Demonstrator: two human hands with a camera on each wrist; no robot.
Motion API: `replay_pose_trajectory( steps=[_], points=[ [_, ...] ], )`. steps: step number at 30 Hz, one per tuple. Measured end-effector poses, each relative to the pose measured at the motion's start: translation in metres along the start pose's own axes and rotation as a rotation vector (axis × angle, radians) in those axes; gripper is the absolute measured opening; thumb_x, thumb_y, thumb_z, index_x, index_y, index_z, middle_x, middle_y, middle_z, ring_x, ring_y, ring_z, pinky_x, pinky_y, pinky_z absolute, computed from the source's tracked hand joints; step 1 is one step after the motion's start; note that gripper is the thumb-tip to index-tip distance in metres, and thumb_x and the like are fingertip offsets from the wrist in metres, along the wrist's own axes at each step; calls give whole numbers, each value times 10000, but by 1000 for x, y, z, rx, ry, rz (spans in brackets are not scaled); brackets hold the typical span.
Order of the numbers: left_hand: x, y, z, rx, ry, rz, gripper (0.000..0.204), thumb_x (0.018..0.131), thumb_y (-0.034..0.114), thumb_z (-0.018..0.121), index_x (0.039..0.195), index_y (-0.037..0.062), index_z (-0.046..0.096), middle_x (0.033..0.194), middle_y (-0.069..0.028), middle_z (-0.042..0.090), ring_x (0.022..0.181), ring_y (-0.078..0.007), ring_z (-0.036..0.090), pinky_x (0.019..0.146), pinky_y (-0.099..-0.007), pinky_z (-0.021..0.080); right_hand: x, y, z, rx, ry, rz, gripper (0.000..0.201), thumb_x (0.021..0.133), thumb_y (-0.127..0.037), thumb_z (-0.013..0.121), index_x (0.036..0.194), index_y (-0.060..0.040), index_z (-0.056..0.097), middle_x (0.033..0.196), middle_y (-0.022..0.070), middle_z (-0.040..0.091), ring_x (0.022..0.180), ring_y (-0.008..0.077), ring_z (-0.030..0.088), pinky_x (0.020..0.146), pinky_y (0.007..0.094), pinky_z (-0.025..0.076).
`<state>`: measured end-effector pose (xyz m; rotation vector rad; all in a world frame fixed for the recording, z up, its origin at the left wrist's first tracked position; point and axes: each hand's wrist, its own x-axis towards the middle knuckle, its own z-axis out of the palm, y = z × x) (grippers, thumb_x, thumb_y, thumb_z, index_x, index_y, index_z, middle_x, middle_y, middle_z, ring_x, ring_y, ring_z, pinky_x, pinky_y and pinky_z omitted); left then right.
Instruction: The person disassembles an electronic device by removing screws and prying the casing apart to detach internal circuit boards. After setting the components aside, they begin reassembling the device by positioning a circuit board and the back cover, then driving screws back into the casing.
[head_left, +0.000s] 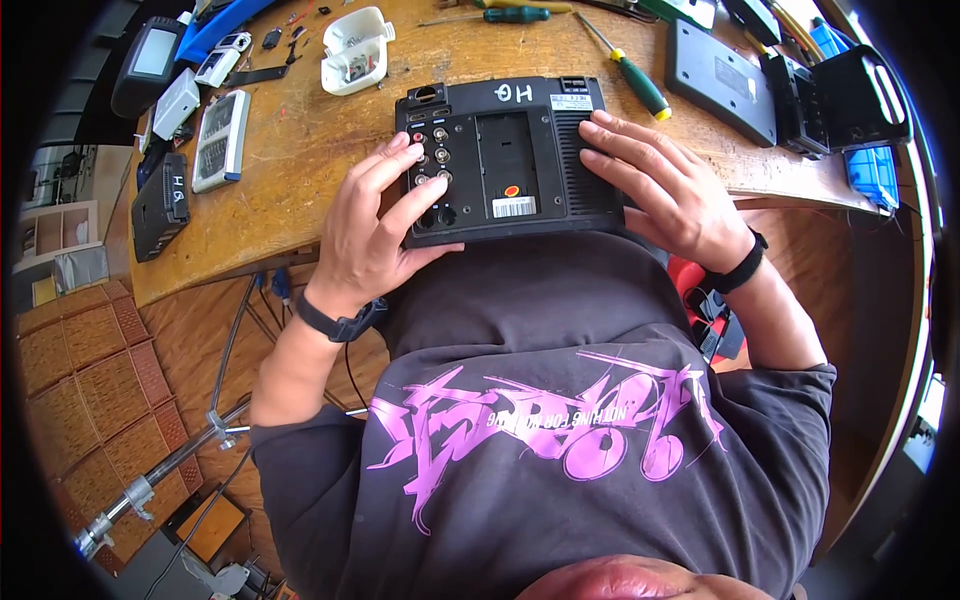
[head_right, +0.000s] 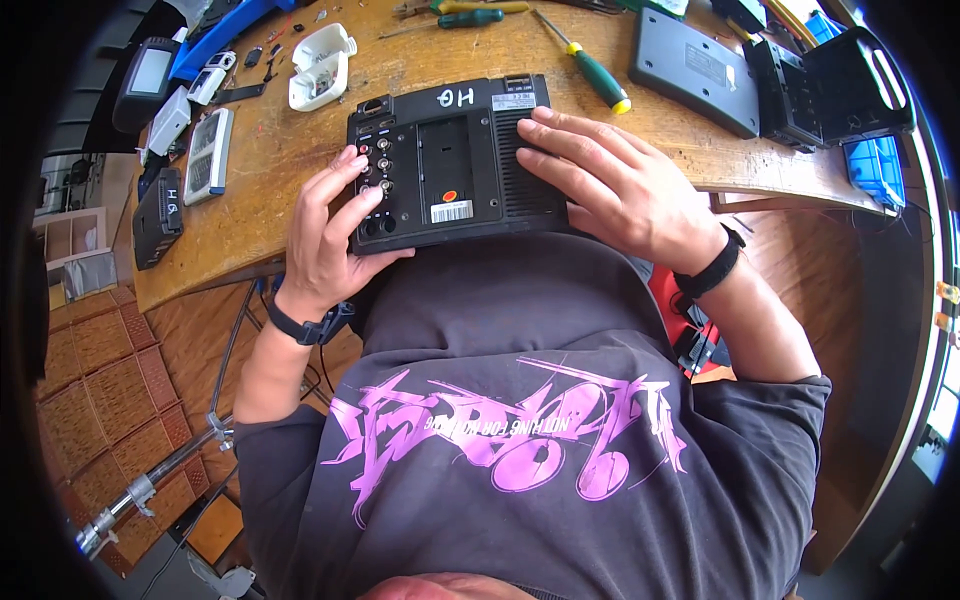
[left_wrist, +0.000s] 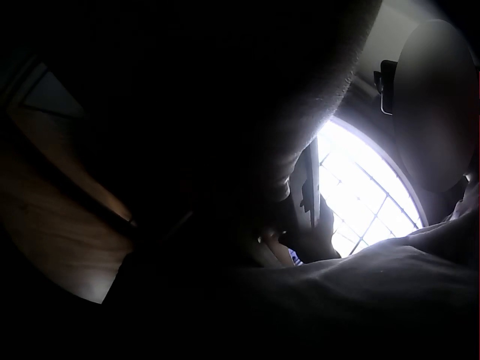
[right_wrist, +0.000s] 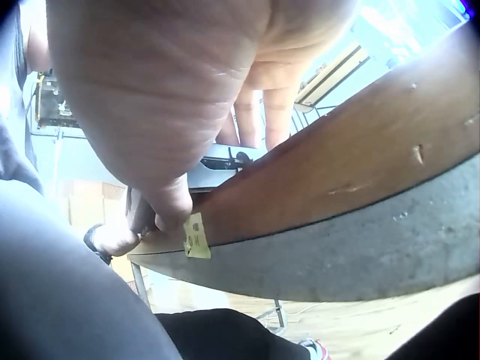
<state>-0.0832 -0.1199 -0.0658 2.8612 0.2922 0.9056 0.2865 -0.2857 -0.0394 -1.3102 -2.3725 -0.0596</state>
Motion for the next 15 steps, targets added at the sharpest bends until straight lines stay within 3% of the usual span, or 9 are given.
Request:
replay_pose_trajectory(
  steps=[3,5,9,13,15],
  points=[
    [0,-7,-3,-98,81,-14,811,948,529,931,1516,76,570,1556,-267,627,1466,-486,657,1215,-571,556,5,5,-9,110,57,-12,839,805,-94,882,1594,-17,607,1704,171,611,1559,407,607,1263,509,550],
    [9,-10,-8,-161,181,-43,824,925,595,909,1461,44,610,1456,-226,711,1358,-451,724,1135,-521,600,15,6,-18,200,112,-45,821,834,-195,896,1569,14,595,1636,211,661,1481,449,661,1225,524,569],
    [23,-7,-28,-118,186,-121,865,971,732,804,1413,17,602,1399,-220,744,1224,-415,760,1075,-497,589,26,2,-27,176,115,-8,814,845,-189,888,1570,30,590,1597,210,690,1437,460,687,1196,530,582],
    [29,-1,-23,-192,240,-148,817,1032,718,763,1406,14,583,1400,-239,727,1212,-404,744,1074,-491,560,29,-1,-23,283,156,134,782,914,-124,873,1614,33,563,1566,207,709,1438,438,686,1205,502,561],
    [30,4,-19,-362,254,-242,760,1092,650,735,1436,0,543,1427,-269,696,1310,-412,711,1155,-522,530,31,-6,-20,340,195,174,774,942,-124,865,1629,32,544,1567,208,709,1449,437,678,1219,495,547]
  ],
)
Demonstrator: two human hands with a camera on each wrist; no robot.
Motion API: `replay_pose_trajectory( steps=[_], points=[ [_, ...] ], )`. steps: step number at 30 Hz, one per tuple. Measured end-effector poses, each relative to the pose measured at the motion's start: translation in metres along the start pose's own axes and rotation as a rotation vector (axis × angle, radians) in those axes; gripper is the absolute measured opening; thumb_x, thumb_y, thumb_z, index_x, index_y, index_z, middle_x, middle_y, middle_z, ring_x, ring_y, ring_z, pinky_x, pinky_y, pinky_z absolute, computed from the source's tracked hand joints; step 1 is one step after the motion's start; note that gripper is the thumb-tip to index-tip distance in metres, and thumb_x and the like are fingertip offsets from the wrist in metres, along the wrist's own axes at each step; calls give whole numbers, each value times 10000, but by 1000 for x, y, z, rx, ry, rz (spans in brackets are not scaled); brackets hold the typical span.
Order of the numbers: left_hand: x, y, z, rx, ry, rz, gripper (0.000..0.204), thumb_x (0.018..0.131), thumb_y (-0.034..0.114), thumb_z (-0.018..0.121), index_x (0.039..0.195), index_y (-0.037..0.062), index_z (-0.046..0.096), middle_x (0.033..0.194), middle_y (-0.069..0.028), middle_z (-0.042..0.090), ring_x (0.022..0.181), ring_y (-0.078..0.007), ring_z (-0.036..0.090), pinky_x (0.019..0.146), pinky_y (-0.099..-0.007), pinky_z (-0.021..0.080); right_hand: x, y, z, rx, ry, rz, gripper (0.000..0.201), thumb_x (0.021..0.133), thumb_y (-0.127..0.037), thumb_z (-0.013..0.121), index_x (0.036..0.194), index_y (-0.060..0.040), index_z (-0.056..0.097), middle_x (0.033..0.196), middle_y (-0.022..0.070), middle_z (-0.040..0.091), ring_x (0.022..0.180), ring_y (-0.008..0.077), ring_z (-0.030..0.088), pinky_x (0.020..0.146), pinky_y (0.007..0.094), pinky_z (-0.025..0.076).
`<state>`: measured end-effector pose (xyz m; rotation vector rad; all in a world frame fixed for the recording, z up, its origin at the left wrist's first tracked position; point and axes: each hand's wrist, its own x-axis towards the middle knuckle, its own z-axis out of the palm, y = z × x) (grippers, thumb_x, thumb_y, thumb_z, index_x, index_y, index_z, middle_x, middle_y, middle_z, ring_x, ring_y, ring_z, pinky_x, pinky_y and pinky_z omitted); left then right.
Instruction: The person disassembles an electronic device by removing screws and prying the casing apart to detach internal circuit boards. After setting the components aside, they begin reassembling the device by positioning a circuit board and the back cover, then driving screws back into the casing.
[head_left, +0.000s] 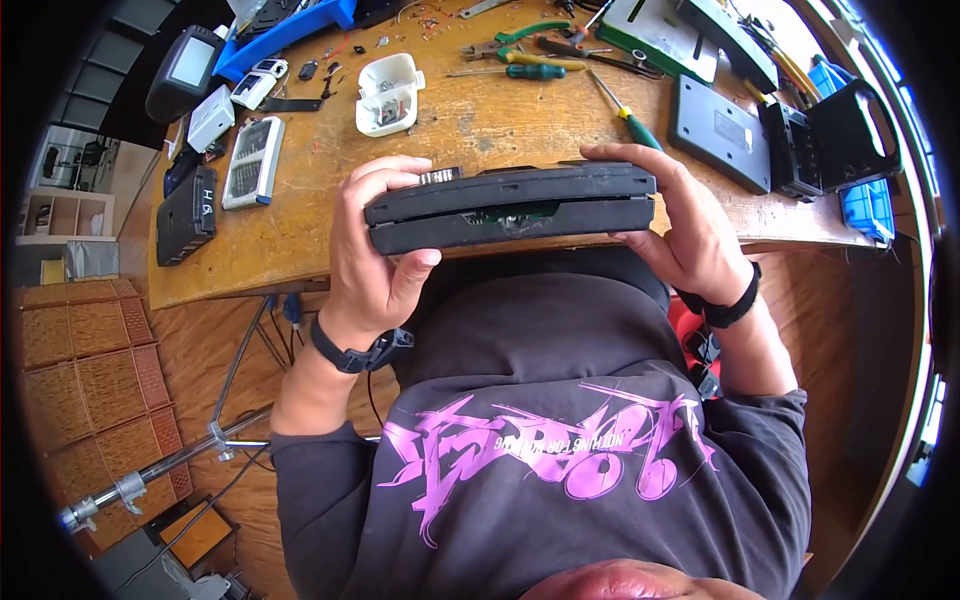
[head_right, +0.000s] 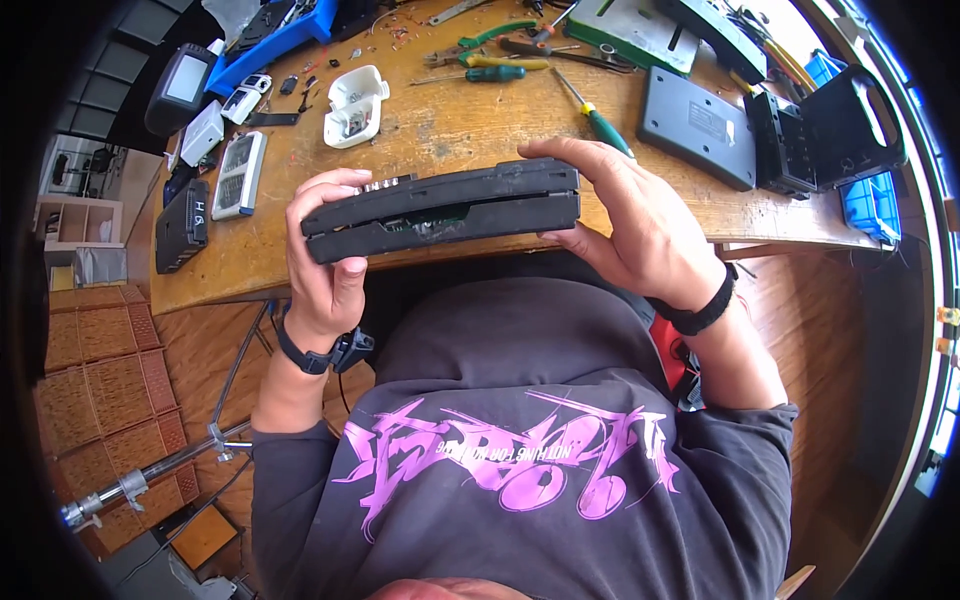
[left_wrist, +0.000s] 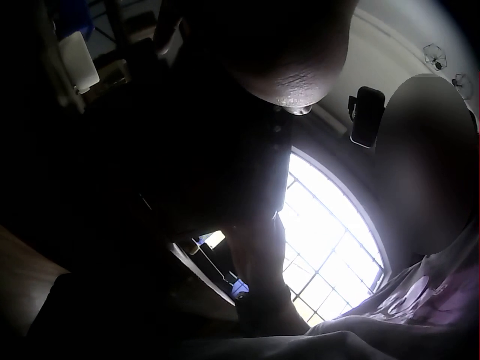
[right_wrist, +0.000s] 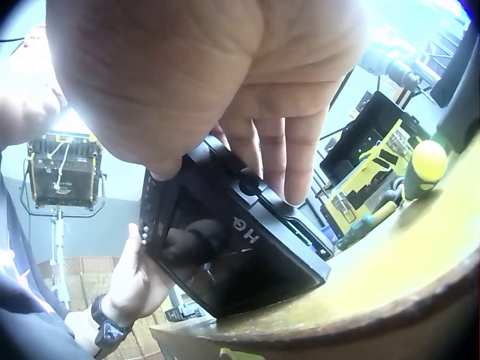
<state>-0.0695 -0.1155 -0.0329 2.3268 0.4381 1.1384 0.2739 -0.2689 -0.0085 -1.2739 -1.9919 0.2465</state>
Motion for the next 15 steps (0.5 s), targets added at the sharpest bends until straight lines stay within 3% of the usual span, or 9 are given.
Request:
replay_pose_trajectory(
  steps=[2,4,6,10,15],
  points=[
    [1,-6,7,-72,2,7,754,1106,627,726,1466,2,508,1458,-279,671,1347,-397,691,1175,-523,527,0,-6,8,136,60,92,725,1038,-147,832,1658,27,499,1552,212,714,1465,421,671,1252,471,507],
    [2,-6,15,-146,4,15,750,1121,604,718,1497,3,472,1488,-289,646,1385,-383,672,1195,-524,525,3,-4,20,229,116,85,711,1056,-164,826,1657,26,497,1542,220,713,1464,411,672,1252,468,502],
    [1,2,23,-427,62,-130,711,1155,510,712,1558,15,399,1550,-280,603,1400,-349,661,1230,-506,512,4,1,35,375,218,110,673,1105,-241,806,1639,34,503,1527,232,692,1452,378,670,1247,457,491],
    [4,5,30,-512,154,-118,668,1178,414,706,1596,28,357,1559,-259,583,1409,-316,645,1229,-471,510,5,13,39,406,236,128,678,1112,-297,814,1619,48,524,1536,212,659,1409,319,678,1228,420,499],
    [9,7,23,-514,99,-187,638,1188,375,700,1604,25,364,1507,-206,595,1405,-272,619,1226,-443,494,10,11,38,407,268,165,675,1112,-288,818,1618,53,530,1498,194,680,1376,288,687,1215,404,504]
  ],
)
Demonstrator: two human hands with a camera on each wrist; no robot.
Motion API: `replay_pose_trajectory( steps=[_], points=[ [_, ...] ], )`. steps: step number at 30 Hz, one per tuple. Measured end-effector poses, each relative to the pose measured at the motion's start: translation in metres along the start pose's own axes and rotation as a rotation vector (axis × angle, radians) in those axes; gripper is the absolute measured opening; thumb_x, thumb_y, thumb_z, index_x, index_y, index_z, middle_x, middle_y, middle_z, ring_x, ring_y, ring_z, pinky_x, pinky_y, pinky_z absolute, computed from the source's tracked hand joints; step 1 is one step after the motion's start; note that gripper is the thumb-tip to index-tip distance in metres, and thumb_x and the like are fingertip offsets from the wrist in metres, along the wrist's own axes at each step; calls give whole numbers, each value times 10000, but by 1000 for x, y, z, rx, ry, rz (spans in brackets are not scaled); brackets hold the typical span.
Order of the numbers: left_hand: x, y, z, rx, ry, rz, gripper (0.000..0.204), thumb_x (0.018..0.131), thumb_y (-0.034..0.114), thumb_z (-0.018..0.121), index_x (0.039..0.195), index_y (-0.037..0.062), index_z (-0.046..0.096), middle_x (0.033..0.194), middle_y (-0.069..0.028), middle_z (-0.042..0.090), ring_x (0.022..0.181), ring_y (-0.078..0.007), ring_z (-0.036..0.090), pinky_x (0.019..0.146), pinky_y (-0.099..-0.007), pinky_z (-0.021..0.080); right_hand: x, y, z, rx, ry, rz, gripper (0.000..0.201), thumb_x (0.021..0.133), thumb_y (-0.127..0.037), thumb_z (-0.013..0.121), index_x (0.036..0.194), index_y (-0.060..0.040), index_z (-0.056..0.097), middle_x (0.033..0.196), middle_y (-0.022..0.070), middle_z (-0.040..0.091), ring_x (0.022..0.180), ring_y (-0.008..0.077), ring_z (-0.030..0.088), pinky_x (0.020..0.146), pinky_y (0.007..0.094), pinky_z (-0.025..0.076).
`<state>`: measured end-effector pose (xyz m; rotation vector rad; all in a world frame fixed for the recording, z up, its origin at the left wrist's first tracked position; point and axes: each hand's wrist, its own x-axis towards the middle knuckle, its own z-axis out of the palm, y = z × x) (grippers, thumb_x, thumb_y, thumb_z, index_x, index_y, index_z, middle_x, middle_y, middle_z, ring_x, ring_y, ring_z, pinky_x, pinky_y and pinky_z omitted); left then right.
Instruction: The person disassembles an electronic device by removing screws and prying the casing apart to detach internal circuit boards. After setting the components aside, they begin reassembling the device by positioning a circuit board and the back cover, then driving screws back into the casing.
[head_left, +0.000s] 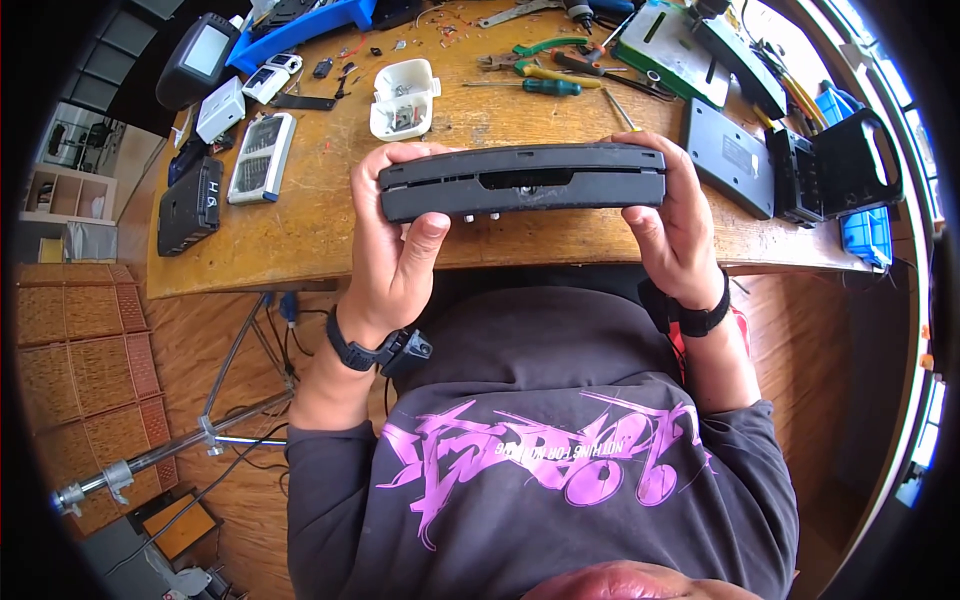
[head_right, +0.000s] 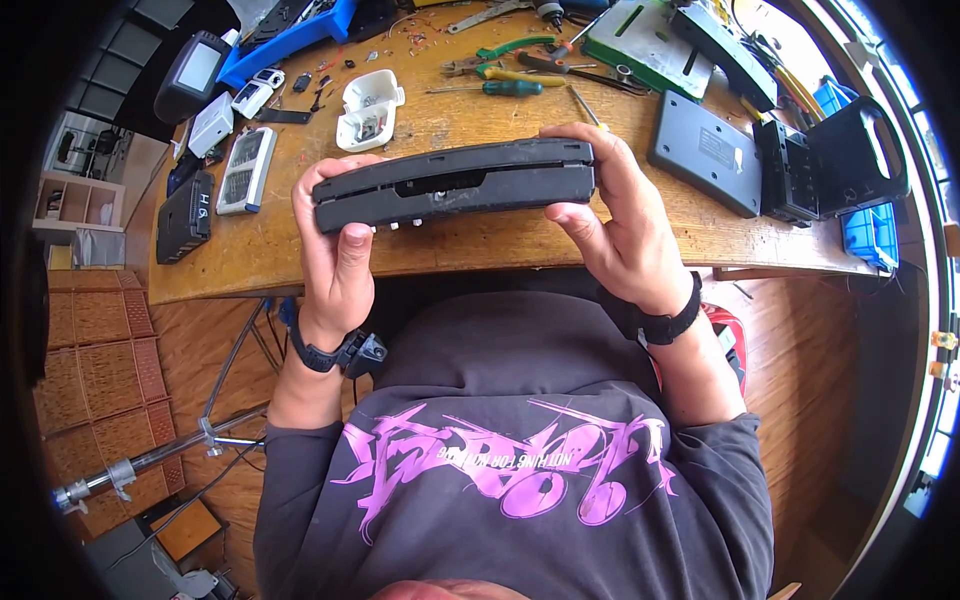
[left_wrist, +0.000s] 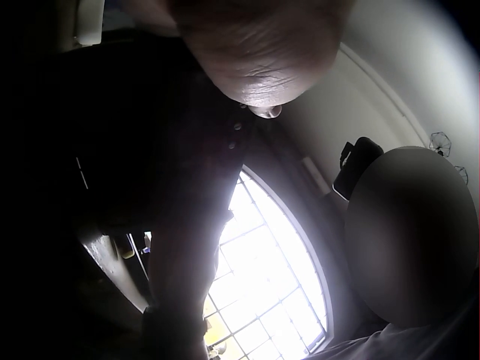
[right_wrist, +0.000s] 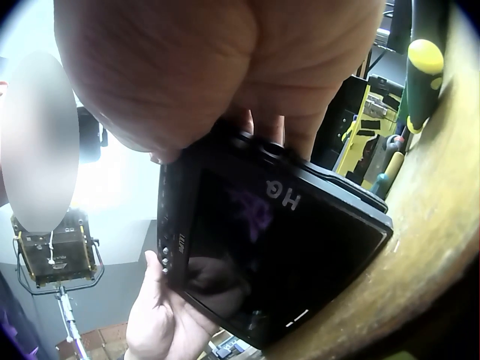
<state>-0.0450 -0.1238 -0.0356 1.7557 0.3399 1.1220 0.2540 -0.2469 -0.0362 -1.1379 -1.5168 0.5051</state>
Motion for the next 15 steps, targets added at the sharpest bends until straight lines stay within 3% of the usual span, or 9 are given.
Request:
replay_pose_trajectory(
  steps=[5,7,15],
  points=[
    [7,3,-3,42,24,-35,587,1203,356,682,1597,20,403,1480,-154,606,1307,-200,616,1190,-382,484,7,1,3,-51,46,-48,645,1124,-267,808,1609,61,538,1449,168,699,1332,244,696,1186,382,524],
    [11,5,-2,49,39,-56,565,1210,355,672,1590,19,423,1466,-134,608,1273,-176,610,1175,-361,480,11,-4,5,-45,57,-6,583,1155,-233,769,1603,65,543,1414,139,707,1266,187,690,1111,342,552],
    [31,4,-1,126,119,-145,414,1247,319,611,1556,60,515,1165,10,598,983,-76,527,923,-250,484,27,-11,11,-59,114,132,487,1196,-180,706,1600,46,557,1154,34,711,1002,98,620,909,258,527]
  ],
)
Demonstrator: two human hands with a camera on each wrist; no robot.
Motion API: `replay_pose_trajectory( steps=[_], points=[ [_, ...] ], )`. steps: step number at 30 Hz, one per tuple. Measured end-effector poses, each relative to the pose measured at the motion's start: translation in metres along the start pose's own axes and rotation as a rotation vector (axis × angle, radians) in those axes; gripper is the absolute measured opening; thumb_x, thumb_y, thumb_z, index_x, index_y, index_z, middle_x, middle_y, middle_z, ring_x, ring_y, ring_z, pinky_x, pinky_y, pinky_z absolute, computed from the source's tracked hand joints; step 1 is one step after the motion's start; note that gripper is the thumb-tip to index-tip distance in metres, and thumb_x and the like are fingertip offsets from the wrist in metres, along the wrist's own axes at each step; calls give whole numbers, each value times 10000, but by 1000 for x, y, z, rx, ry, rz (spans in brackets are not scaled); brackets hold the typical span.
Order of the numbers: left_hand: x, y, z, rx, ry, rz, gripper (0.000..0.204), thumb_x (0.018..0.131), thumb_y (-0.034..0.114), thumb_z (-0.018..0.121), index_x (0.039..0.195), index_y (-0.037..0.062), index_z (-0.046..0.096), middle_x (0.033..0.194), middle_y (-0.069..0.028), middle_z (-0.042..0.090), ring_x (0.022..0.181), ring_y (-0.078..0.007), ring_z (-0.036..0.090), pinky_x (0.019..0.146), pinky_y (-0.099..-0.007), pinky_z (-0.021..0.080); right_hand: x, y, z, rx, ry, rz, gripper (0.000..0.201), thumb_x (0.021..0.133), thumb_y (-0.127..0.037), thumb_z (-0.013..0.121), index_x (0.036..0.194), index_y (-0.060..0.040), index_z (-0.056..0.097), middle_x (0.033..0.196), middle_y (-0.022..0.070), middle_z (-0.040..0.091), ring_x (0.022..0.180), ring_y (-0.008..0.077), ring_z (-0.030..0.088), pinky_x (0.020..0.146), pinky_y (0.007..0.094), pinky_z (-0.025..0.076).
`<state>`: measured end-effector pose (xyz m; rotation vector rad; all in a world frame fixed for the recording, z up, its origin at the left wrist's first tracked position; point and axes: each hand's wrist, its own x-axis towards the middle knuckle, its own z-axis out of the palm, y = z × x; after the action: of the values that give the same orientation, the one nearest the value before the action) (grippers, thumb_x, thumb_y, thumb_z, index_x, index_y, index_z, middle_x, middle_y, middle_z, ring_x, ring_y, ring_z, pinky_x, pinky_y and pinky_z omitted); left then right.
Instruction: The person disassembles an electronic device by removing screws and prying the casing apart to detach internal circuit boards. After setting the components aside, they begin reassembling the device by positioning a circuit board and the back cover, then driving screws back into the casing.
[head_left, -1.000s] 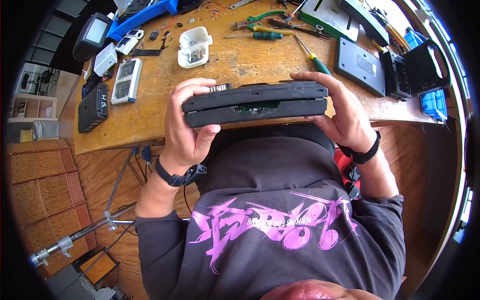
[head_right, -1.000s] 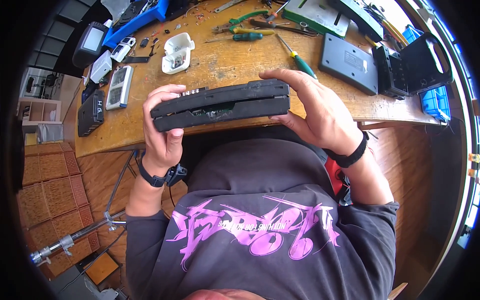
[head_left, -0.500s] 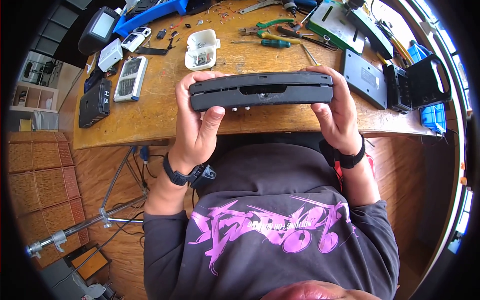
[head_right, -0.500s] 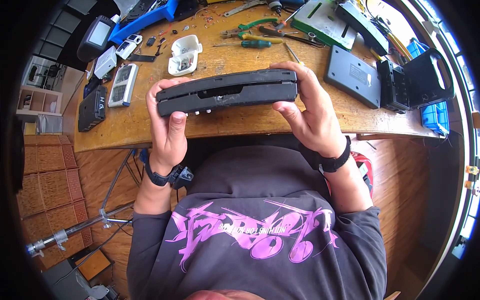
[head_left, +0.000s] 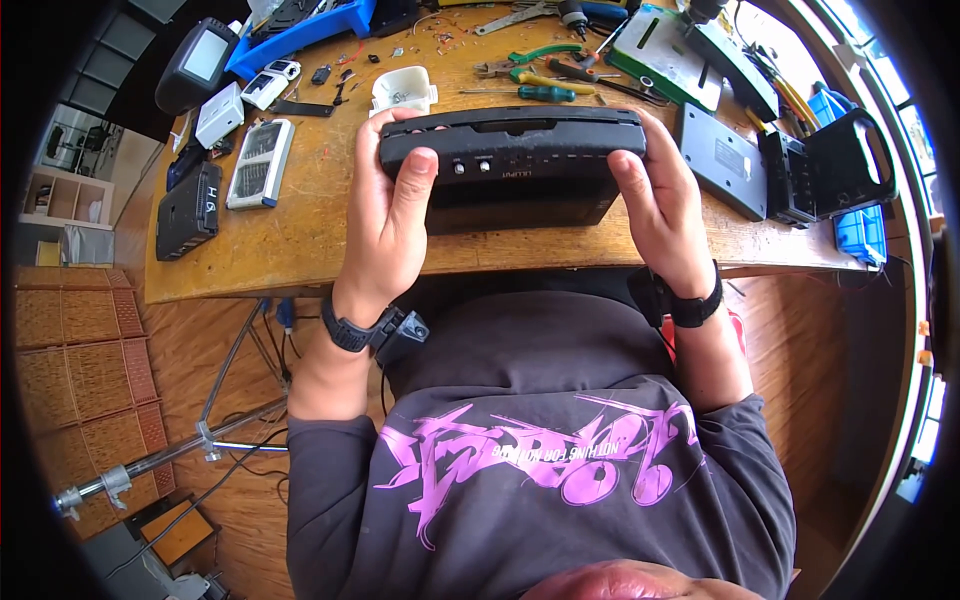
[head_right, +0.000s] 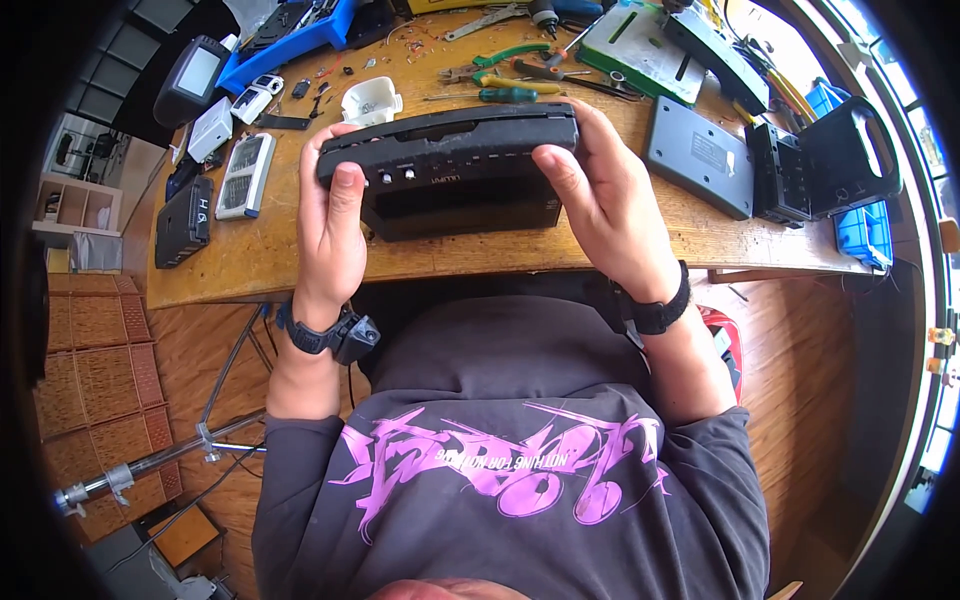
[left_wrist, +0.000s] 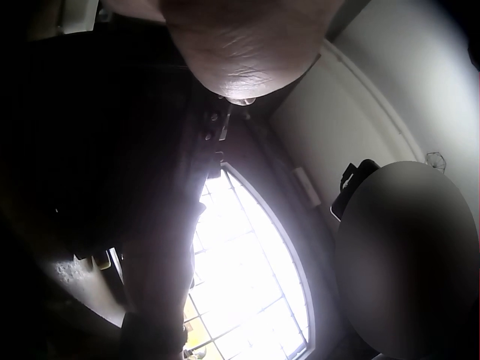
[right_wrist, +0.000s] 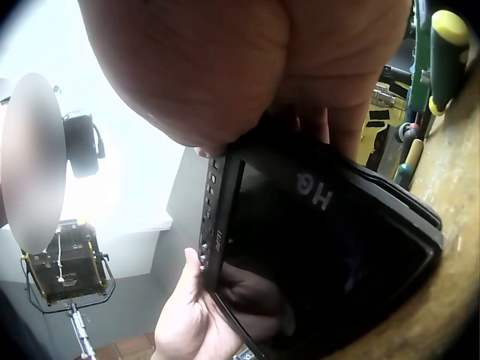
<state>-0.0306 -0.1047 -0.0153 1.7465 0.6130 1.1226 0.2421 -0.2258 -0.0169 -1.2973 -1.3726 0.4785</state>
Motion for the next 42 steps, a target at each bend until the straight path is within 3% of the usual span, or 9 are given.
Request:
replay_pose_trajectory(
  steps=[5,14,17,22,25,27,29,32,42],
  points=[
    [1,1,2,10,12,-5,390,1254,313,593,1546,63,527,1154,14,587,982,-71,525,919,-243,480,0,1,4,42,31,9,461,1199,-193,707,1579,34,580,1077,-5,679,929,82,569,841,247,498],
    [-25,-1,0,50,-24,106,542,1247,416,570,1604,18,484,1389,-70,627,1133,-117,567,1047,-283,461,-4,-18,-15,293,-182,146,466,1217,-281,643,1563,25,575,1326,83,721,1251,137,633,1114,320,493],
    [-28,-3,3,12,0,122,549,1237,386,607,1608,11,458,1403,-108,617,1189,-154,592,1102,-324,478,-14,-3,-4,354,-189,-3,478,1184,-253,677,1564,24,589,1389,101,725,1359,199,637,1209,359,465],
    [-31,-6,4,82,23,130,595,1252,447,534,1636,-2,466,1460,-87,606,1178,-125,573,1075,-286,470,-24,21,-8,81,-256,85,519,1064,-133,870,1497,28,632,1443,163,751,1333,264,721,1174,389,534],
    [-31,-15,4,98,-34,204,636,1239,482,552,1631,-2,424,1475,-163,636,1306,-209,641,1174,-373,498,-27,20,-22,-241,-285,-94,493,1020,-91,878,1459,6,676,1420,177,762,1345,339,727,1180,408,539],
    [-29,-22,6,-35,-134,330,681,1203,526,600,1589,2,398,1468,-235,662,1401,-320,671,1233,-496,512,-22,13,-19,-131,-225,-132,491,976,-52,876,1432,-5,702,1414,173,772,1343,361,726,1179,424,548],
    [-20,-31,-2,-56,-174,389,650,1161,489,688,1529,32,407,1480,-277,670,1448,-400,674,1255,-578,511,-14,6,-22,-21,-165,-163,496,932,-13,875,1406,-17,728,1409,169,781,1341,382,726,1179,440,557],
    [-11,-29,-11,230,-326,535,563,1114,334,794,1483,92,444,1543,-283,680,1512,-455,636,1333,-645,414,-4,2,-30,-465,-82,-326,567,829,128,766,1365,-54,788,1417,114,812,1356,364,720,1170,465,584],
    [-51,-45,-15,439,-414,523,573,954,141,944,1348,129,527,1558,-205,717,1535,-433,641,1363,-648,388,-30,14,-32,-572,-177,-332,671,813,195,698,1420,-70,803,1469,116,795,1366,368,720,1167,465,604]
  ],
)
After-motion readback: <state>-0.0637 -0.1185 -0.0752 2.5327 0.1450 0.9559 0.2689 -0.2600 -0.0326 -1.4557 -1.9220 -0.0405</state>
